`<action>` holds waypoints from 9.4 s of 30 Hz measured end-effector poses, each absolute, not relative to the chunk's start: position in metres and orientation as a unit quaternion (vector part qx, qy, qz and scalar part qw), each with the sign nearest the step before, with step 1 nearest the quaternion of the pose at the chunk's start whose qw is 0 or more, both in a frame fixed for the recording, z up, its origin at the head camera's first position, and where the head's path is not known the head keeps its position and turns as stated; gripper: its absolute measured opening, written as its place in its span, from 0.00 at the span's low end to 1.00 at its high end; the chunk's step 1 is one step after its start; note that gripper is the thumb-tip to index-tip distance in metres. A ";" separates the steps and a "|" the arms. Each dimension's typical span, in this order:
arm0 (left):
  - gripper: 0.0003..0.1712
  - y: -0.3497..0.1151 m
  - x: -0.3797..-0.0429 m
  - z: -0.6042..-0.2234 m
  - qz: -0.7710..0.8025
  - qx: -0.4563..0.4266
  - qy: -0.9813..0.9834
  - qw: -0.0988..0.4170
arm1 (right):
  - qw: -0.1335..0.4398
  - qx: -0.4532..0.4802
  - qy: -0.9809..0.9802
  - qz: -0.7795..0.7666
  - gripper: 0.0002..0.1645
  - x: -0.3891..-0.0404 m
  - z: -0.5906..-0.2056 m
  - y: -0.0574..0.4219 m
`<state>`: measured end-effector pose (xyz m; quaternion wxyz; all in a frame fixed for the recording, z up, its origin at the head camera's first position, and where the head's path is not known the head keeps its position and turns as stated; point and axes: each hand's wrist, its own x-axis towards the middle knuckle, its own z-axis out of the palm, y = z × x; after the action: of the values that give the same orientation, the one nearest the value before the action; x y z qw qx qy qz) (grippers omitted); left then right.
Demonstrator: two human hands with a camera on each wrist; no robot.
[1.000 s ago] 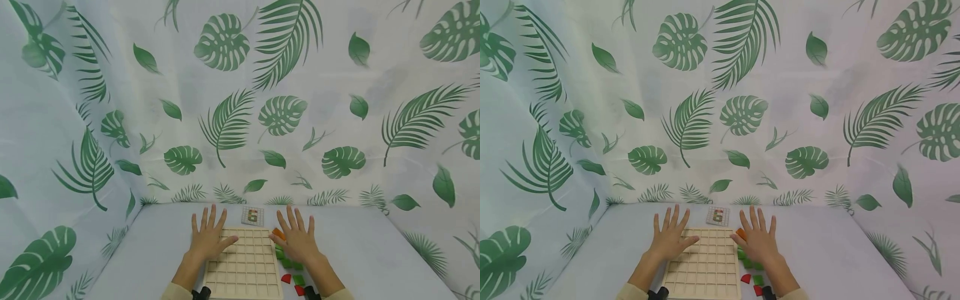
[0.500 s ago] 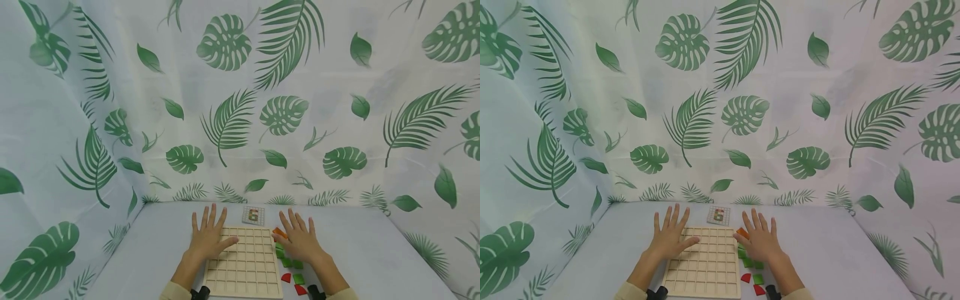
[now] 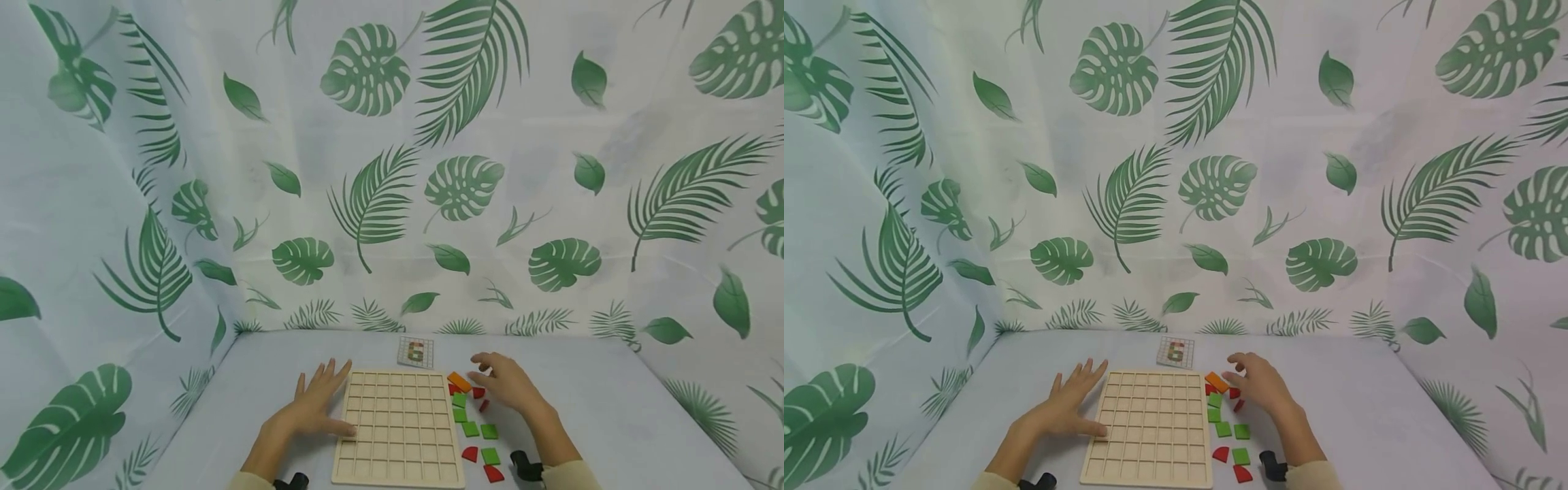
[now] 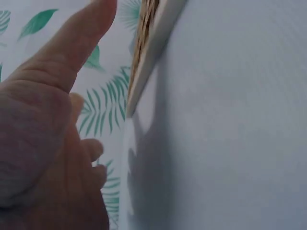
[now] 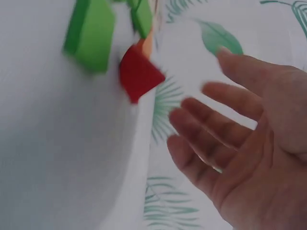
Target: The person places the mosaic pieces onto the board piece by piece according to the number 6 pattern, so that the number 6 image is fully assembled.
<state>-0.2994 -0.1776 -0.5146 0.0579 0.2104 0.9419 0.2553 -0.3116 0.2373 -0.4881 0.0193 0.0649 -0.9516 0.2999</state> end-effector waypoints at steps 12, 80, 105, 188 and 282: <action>0.78 -0.188 -0.297 -0.523 0.239 0.219 0.936 0.136 | -0.058 0.130 -0.937 0.318 0.08 -0.309 -0.503 0.255; 0.80 -0.187 -0.299 -0.527 0.230 0.202 0.942 0.136 | -0.046 0.271 -0.812 0.514 0.17 -0.322 -0.496 0.150; 0.79 -0.184 -0.298 -0.525 0.222 0.198 0.945 0.136 | 0.006 0.352 -0.885 0.306 0.13 -0.338 -0.487 0.107; 0.80 -0.186 -0.302 -0.530 0.214 0.188 0.949 0.135 | -0.035 0.342 -0.898 0.275 0.06 -0.352 -0.508 0.090; 0.80 -0.186 -0.298 -0.527 0.225 0.196 0.945 0.134 | 0.043 0.077 -0.966 0.242 0.08 -0.344 -0.513 0.195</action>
<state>-0.2984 -0.1864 -0.5266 0.1343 0.1964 0.9448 0.2251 -0.3440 0.1950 -0.5129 0.0433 0.0769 -0.9662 0.2423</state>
